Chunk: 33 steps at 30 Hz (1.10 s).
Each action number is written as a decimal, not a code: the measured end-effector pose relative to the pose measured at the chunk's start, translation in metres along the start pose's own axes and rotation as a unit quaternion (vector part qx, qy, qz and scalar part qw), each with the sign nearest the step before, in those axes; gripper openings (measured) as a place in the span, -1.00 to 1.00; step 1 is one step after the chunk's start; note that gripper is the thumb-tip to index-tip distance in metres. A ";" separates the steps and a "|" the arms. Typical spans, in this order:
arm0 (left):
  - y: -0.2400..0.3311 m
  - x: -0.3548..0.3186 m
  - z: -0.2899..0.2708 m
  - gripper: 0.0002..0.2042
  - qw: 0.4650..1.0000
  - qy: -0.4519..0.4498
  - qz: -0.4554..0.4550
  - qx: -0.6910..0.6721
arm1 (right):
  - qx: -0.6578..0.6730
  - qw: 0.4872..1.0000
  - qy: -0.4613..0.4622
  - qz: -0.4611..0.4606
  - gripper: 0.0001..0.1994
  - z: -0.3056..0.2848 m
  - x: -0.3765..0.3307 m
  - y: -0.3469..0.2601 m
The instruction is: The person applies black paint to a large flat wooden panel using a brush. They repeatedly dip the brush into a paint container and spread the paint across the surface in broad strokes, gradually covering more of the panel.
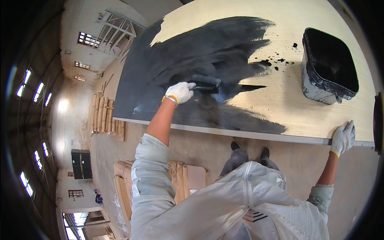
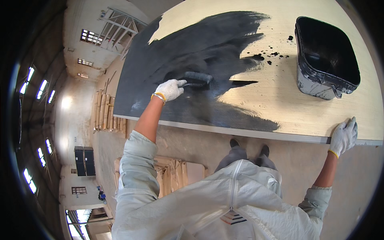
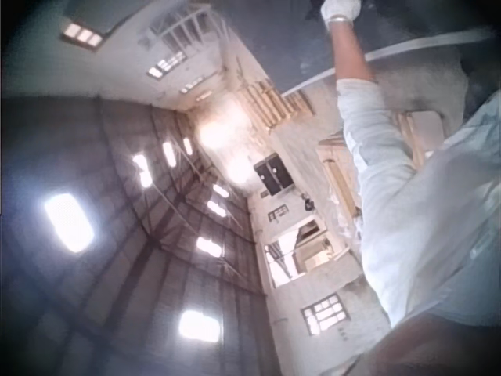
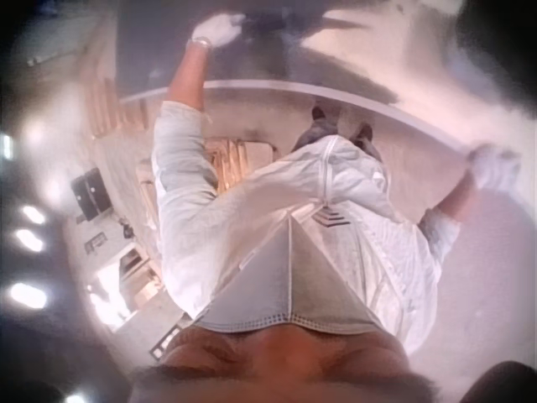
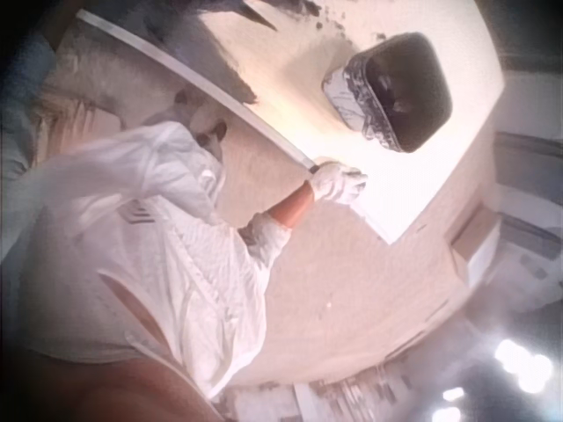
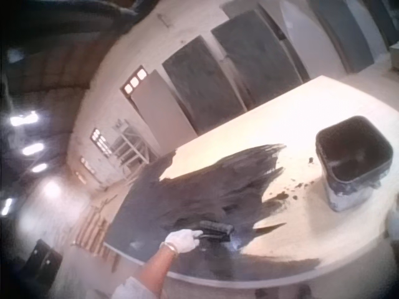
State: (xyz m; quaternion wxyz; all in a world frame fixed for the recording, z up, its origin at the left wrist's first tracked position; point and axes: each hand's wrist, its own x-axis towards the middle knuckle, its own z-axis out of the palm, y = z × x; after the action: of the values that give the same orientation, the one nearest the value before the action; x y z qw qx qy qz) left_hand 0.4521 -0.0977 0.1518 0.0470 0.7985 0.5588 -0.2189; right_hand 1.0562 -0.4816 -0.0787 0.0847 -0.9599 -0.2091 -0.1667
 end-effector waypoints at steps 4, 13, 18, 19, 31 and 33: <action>0.016 -0.027 0.000 -0.54 0.998 -0.022 0.064 0.010 | -0.006 1.000 0.021 0.015 -0.42 0.000 0.001 0.010; 0.022 -0.104 0.011 -0.47 0.992 -0.119 -0.006 0.033 | -0.021 1.000 0.021 0.007 -0.42 -0.007 -0.005 0.005; -0.006 -0.074 0.012 -0.48 0.998 -0.054 -0.028 0.012 | -0.009 1.000 0.013 0.013 -0.42 -0.010 -0.005 0.002; -0.003 -0.063 0.011 -0.48 0.999 -0.042 -0.022 0.017 | -0.014 1.000 0.017 0.009 -0.43 -0.008 -0.004 0.005; 0.148 -0.104 0.002 -0.53 0.979 -0.077 0.170 0.084 | -0.017 0.999 0.034 0.003 -0.43 -0.009 -0.004 0.006; 0.113 -0.104 0.016 -0.53 0.991 -0.060 0.106 0.056 | -0.010 1.000 0.024 0.009 -0.43 -0.013 -0.005 -0.004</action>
State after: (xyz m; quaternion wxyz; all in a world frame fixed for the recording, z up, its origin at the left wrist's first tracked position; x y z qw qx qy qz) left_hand 0.5214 -0.2355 0.1603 0.0586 0.8401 0.4543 -0.2907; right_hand 1.0467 -0.4832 -0.0676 0.0815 -0.9581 -0.1970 -0.1913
